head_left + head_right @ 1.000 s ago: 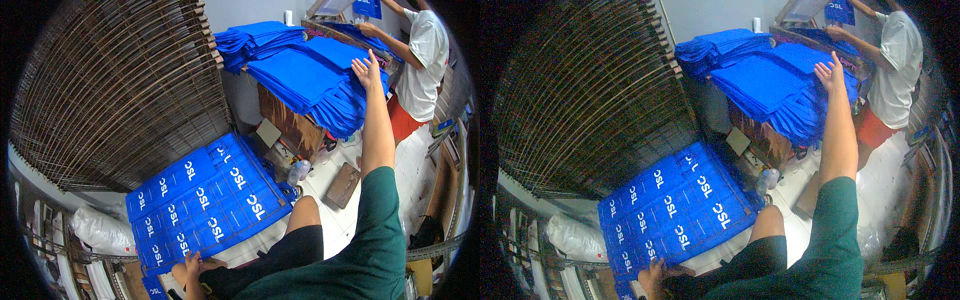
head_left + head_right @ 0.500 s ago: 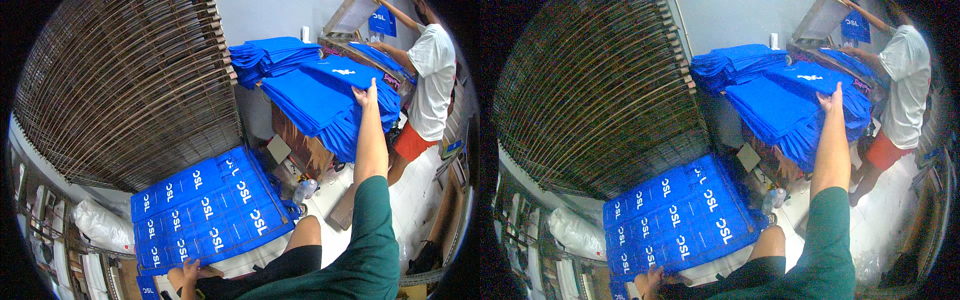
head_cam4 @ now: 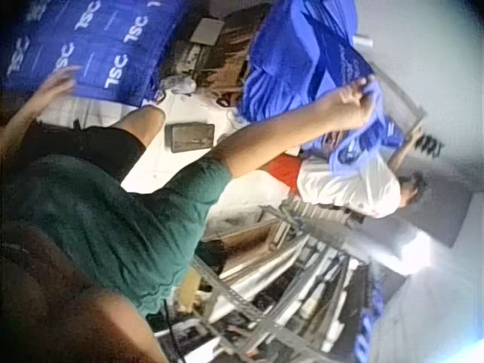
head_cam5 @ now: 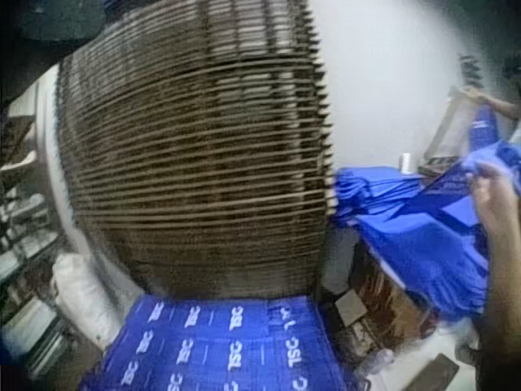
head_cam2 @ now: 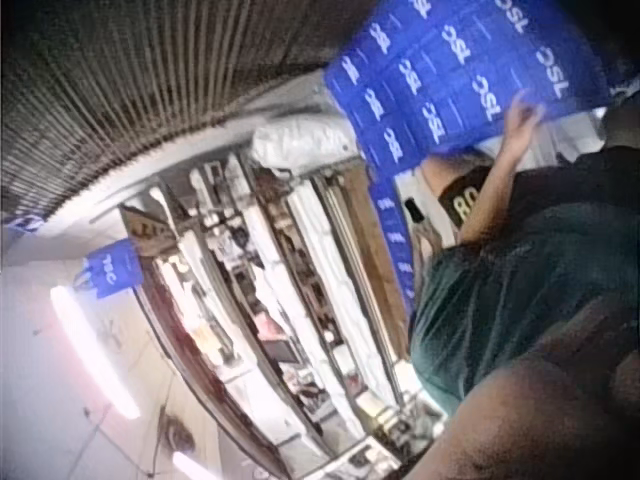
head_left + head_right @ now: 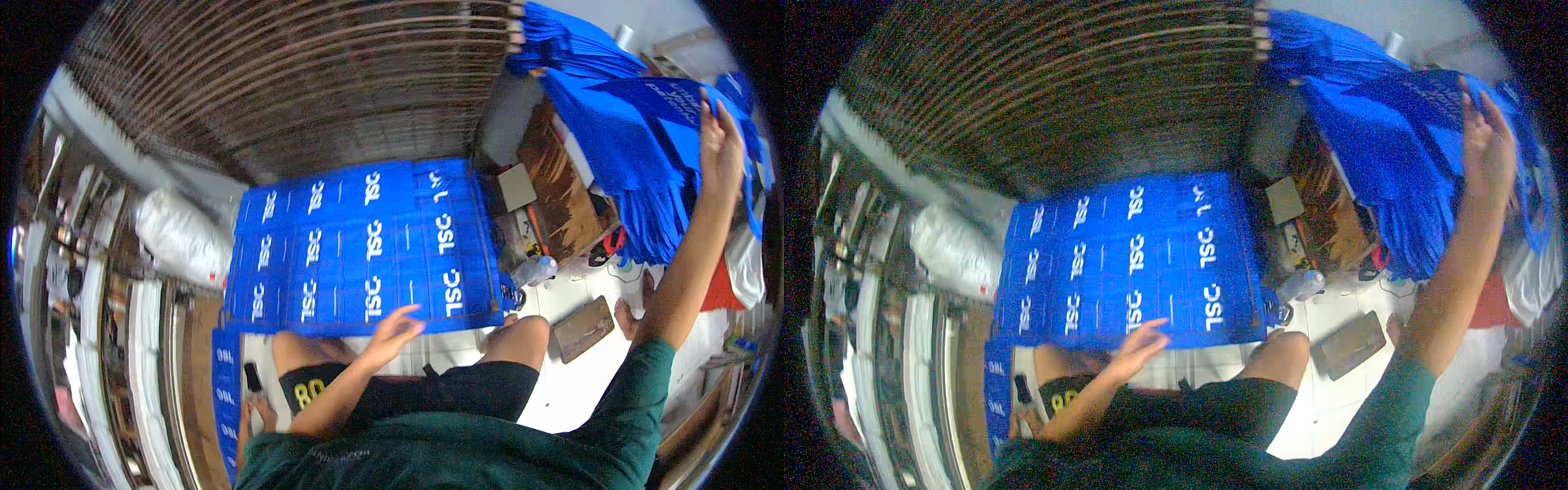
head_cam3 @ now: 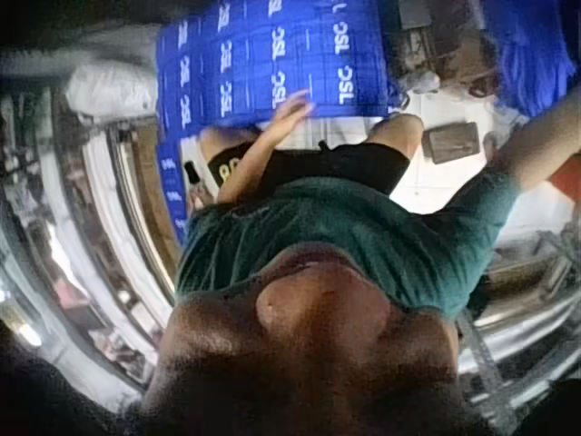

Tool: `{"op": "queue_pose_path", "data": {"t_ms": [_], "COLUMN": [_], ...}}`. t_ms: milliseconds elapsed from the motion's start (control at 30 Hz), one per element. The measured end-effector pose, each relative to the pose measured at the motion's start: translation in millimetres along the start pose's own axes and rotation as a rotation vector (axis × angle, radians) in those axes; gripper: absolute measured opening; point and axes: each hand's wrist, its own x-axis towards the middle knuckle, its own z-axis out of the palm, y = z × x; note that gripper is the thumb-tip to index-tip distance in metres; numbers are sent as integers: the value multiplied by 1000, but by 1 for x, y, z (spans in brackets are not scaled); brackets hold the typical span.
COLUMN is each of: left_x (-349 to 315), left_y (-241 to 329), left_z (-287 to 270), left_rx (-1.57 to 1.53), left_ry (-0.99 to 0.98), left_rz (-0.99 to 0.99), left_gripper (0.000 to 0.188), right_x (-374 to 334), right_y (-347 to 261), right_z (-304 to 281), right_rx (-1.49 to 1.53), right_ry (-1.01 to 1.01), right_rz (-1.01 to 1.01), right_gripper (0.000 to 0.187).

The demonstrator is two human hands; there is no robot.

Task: The person folds blue tote bags with 'TSC' branding and stacks them on a table. The person repeatedly picks up a bag, folds it, and places it on a growing pile while a coworker works in the background.

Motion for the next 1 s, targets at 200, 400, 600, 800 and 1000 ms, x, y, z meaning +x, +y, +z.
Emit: {"op": "queue_pose_path", "data": {"t_ms": [200, 400, 600, 800, 1000], "left_x": [-2, -10, -34, -23, 18], "left_y": [52, 36, -2, -89, -93], "left_z": [59, 9, -73, -95, -86], "left_rx": [-908, -1597, -1598, -944, -850], "left_ry": [-795, -814, -31, 337, 280], "left_rz": [-229, -106, -48, -209, -386], "left_gripper": [91, 118, 66, 46, 54], "right_x": [-126, -251, -304, -371, -364], "right_y": [-22, 7, 76, 180, 231], "right_z": [66, 112, 90, -5, -46], "right_rx": [312, -203, -61, -672, -798], "right_ry": [-368, -109, -349, -422, -758], "right_rz": [274, 620, 963, 1402, 1461], "right_gripper": [28, 42, 52, 27, 29]}}
